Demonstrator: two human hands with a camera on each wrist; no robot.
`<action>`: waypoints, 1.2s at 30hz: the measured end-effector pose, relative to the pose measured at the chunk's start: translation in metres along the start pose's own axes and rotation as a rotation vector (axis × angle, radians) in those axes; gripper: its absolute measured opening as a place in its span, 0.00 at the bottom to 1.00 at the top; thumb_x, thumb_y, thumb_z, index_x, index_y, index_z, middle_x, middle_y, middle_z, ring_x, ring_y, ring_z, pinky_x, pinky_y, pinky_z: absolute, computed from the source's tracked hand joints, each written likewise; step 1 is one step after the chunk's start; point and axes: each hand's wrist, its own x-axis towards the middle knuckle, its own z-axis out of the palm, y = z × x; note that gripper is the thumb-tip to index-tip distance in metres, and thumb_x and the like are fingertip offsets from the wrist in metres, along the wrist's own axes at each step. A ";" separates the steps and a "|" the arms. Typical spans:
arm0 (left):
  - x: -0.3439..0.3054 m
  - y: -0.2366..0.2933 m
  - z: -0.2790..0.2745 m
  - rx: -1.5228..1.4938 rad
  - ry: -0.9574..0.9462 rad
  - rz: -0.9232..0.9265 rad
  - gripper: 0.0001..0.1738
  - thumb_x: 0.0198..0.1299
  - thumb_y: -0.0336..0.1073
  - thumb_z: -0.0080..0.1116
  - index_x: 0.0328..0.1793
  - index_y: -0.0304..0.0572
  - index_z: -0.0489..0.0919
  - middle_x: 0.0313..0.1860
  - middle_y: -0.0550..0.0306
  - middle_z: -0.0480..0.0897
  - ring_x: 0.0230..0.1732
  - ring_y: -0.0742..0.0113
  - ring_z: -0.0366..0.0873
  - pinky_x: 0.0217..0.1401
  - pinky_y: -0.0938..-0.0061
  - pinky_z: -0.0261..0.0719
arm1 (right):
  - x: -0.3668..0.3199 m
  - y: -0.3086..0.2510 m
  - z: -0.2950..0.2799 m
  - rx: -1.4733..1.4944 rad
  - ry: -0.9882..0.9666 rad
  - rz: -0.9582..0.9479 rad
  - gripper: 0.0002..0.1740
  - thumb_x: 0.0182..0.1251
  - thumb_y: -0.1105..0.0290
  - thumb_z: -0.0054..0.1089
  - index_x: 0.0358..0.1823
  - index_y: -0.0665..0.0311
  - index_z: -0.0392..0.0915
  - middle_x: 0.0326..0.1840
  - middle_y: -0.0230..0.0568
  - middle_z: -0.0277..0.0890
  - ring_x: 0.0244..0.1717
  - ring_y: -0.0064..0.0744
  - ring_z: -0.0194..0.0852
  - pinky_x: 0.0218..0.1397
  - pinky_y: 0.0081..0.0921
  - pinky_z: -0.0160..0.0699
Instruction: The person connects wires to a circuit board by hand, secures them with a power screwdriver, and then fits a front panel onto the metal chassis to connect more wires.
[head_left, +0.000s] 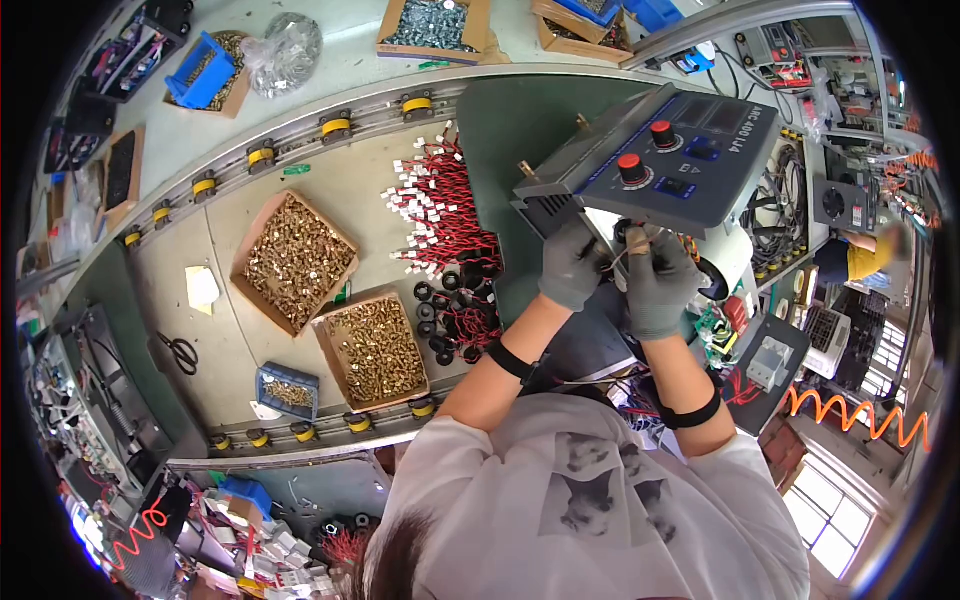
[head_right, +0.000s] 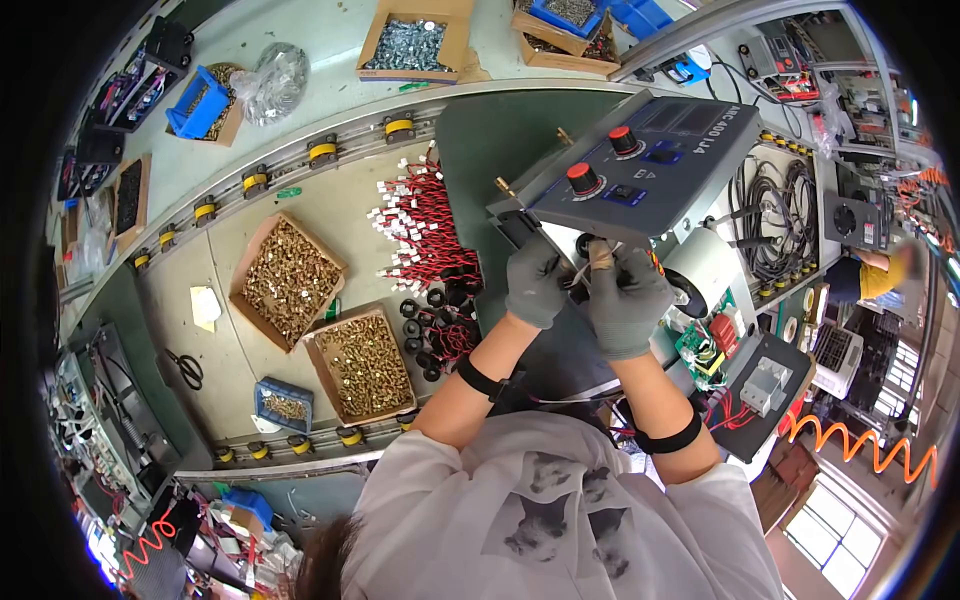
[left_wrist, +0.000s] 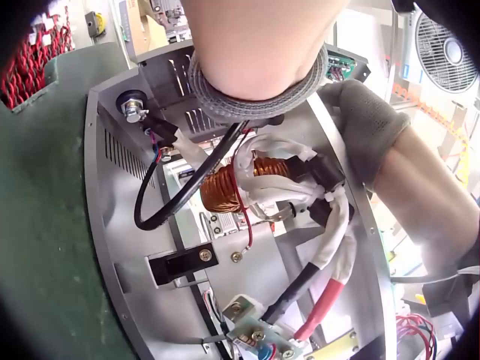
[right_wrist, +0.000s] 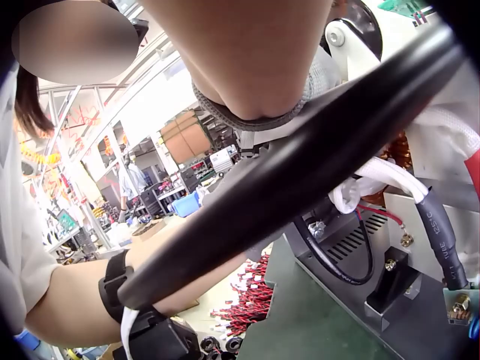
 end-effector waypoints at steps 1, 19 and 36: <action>-0.002 -0.005 0.002 0.173 0.035 0.094 0.07 0.49 0.23 0.58 0.37 0.34 0.79 0.33 0.53 0.80 0.33 0.65 0.78 0.35 0.73 0.74 | 0.001 0.000 0.000 0.012 -0.004 0.028 0.17 0.57 0.64 0.66 0.17 0.66 0.73 0.09 0.32 0.62 0.13 0.18 0.54 0.17 0.22 0.53; -0.007 0.004 -0.009 0.246 -0.076 0.018 0.09 0.43 0.18 0.48 0.29 0.35 0.77 0.23 0.46 0.77 0.25 0.53 0.77 0.28 0.68 0.73 | 0.002 -0.010 -0.006 0.060 -0.076 0.003 0.10 0.60 0.69 0.61 0.25 0.68 0.76 0.13 0.33 0.66 0.16 0.19 0.59 0.20 0.21 0.58; -0.020 -0.019 -0.028 0.715 0.020 0.172 0.09 0.48 0.31 0.58 0.38 0.45 0.81 0.34 0.53 0.81 0.41 0.52 0.75 0.44 0.60 0.69 | -0.003 -0.028 -0.008 -0.165 -0.023 -0.212 0.13 0.52 0.63 0.65 0.35 0.63 0.77 0.19 0.39 0.73 0.20 0.37 0.73 0.24 0.31 0.69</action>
